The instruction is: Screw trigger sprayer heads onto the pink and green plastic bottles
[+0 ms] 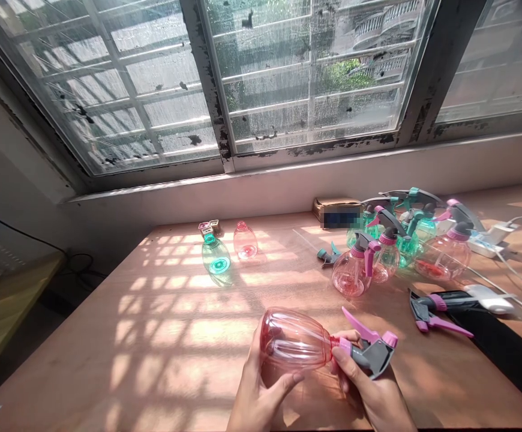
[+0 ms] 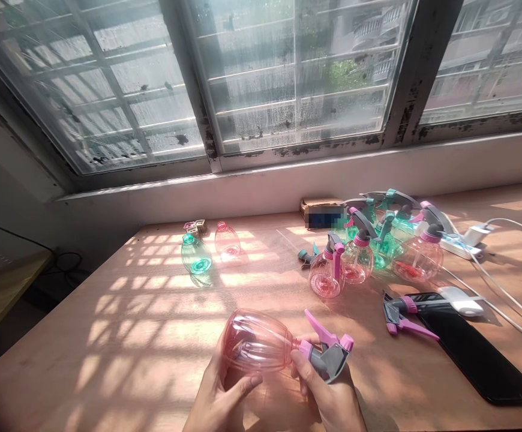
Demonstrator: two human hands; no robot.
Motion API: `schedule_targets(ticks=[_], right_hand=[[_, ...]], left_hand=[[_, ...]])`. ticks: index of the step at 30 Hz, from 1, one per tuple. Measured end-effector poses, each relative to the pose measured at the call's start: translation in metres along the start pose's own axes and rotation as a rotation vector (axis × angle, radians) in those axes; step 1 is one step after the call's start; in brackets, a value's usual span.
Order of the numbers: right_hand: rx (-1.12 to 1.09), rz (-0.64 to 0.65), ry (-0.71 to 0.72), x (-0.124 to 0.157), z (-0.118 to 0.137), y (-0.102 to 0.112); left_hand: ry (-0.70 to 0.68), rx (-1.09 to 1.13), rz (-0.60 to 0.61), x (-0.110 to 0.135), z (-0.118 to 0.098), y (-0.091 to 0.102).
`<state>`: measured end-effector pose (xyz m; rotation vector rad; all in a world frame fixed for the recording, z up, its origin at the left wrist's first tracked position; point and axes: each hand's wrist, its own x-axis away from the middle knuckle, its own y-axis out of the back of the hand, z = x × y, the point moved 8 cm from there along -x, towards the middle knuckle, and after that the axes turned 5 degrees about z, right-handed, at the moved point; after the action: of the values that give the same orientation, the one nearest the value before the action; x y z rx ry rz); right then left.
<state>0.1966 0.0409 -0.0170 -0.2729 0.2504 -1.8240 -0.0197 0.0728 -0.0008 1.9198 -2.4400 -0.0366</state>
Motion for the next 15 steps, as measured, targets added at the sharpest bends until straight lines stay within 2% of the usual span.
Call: schedule_targets(ticks=[15], right_hand=[[-0.012,-0.007,-0.009,0.0008,-0.0012,0.0005]], left_hand=[[0.006,0.000,-0.004,-0.0002,0.0026,0.0002]])
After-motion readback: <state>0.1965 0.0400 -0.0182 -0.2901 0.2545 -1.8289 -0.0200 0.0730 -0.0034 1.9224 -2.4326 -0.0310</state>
